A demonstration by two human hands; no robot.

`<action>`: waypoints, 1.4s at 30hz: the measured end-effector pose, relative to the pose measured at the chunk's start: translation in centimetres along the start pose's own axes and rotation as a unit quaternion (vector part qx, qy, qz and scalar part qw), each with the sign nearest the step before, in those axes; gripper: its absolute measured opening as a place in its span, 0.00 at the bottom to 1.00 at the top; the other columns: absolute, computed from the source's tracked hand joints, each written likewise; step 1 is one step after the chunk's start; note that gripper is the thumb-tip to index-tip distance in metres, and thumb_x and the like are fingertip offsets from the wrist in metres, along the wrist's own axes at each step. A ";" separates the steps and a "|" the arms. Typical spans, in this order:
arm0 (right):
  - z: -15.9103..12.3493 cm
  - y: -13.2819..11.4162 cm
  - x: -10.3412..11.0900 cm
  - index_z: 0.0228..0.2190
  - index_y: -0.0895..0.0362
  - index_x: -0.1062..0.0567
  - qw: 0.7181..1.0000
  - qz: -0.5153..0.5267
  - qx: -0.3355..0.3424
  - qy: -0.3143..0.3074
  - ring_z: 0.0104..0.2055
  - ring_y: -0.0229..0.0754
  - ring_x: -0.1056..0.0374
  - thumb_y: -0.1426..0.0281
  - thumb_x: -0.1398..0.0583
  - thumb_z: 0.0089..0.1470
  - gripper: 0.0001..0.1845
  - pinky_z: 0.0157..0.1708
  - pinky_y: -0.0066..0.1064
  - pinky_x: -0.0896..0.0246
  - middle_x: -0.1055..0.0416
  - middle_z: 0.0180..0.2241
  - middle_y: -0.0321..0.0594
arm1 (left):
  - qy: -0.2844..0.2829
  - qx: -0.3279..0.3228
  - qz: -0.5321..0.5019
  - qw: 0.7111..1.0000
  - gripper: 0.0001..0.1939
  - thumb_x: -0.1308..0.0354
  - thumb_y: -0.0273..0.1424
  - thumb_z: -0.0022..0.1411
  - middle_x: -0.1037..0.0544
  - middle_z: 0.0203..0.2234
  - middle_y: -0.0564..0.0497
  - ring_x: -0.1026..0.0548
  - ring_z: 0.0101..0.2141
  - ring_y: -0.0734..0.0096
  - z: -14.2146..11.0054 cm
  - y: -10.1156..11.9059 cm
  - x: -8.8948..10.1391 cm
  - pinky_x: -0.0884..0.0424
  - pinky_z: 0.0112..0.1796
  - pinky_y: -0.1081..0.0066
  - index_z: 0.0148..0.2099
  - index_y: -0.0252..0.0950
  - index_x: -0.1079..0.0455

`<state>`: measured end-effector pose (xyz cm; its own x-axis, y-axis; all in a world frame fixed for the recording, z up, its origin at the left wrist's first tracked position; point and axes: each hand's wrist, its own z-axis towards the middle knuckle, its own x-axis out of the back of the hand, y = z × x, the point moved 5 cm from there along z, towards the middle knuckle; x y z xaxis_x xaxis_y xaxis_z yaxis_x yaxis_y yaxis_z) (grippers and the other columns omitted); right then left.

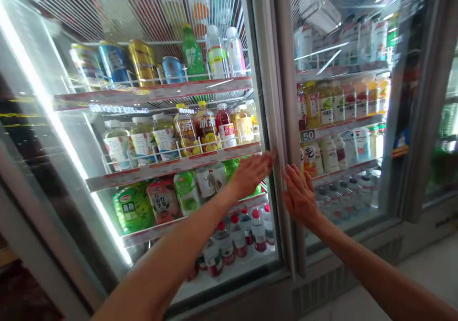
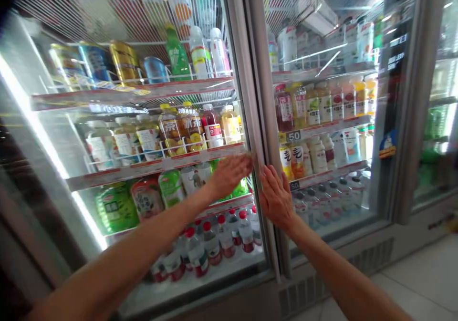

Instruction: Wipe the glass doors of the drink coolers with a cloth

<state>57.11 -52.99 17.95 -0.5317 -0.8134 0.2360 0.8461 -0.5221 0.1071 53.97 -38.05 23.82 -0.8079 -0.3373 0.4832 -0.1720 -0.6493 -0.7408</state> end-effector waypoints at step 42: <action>6.1 -25.9 -10.9 0.60 0.57 0.48 0.970 0.240 0.040 0.009 0.65 0.43 0.56 0.70 0.52 0.57 0.29 0.61 0.44 0.52 0.49 0.62 0.46 | 0.120 0.359 0.013 0.926 0.30 0.58 0.29 0.64 0.48 0.62 0.39 0.62 0.64 0.67 -24.6 -4.4 6.6 0.65 0.62 0.54 0.65 0.30 0.61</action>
<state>41.23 -29.01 18.52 -0.0748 -0.9625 0.2608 0.9961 -0.0600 0.0642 35.52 -20.66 18.74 -0.9233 -0.2543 0.2878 0.1987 -0.9576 -0.2086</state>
